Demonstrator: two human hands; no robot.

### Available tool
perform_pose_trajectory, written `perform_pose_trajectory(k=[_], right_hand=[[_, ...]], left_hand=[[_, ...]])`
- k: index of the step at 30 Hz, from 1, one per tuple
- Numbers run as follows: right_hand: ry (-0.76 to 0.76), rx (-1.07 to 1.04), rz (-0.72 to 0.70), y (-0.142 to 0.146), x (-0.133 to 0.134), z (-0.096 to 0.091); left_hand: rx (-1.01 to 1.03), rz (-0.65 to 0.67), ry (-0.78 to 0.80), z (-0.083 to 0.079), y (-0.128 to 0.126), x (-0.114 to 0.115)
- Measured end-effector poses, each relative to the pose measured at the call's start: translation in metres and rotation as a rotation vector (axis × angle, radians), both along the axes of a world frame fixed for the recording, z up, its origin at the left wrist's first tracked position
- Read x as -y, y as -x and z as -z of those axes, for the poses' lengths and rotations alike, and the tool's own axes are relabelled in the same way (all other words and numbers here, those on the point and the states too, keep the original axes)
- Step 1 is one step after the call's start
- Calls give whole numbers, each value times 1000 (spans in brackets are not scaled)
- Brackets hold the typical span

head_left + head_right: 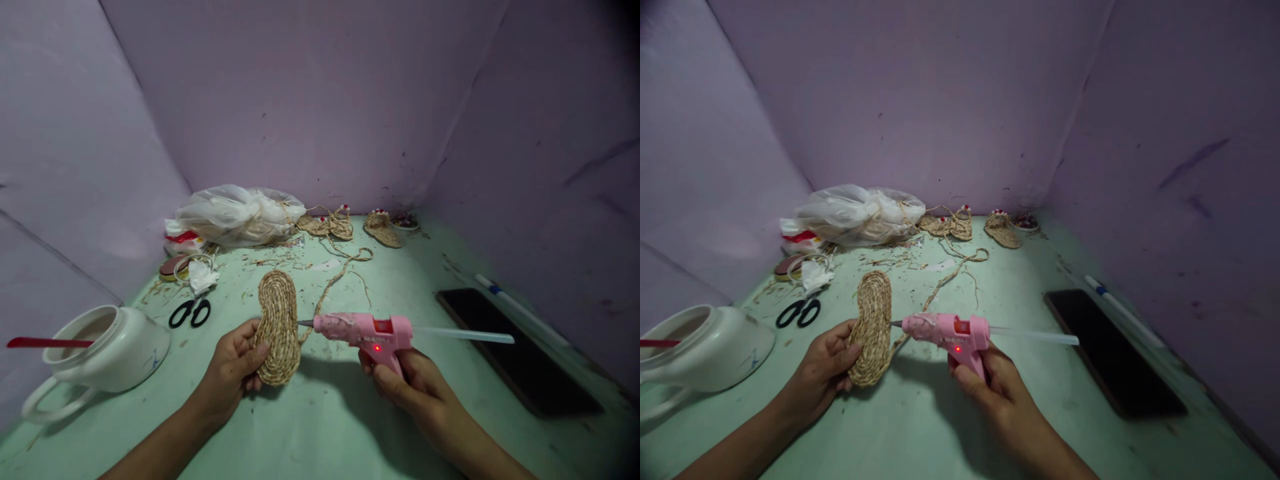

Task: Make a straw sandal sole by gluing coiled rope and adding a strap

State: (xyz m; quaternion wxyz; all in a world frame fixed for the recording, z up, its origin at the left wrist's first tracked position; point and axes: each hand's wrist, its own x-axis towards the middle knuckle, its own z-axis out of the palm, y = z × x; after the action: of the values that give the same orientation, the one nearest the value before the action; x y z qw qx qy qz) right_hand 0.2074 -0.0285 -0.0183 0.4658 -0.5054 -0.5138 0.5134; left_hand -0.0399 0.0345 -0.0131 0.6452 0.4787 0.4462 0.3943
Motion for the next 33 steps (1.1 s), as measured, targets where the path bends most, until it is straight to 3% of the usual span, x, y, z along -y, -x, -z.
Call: perform_pose_trajectory(k=[20,33], right_hand=[[-20,-36,24,2,-1,-7],[16,-142,0,-3,1,2]], left_hand=[[-43,43,0,3,2,0],[-68,102,-25,3,3,2]])
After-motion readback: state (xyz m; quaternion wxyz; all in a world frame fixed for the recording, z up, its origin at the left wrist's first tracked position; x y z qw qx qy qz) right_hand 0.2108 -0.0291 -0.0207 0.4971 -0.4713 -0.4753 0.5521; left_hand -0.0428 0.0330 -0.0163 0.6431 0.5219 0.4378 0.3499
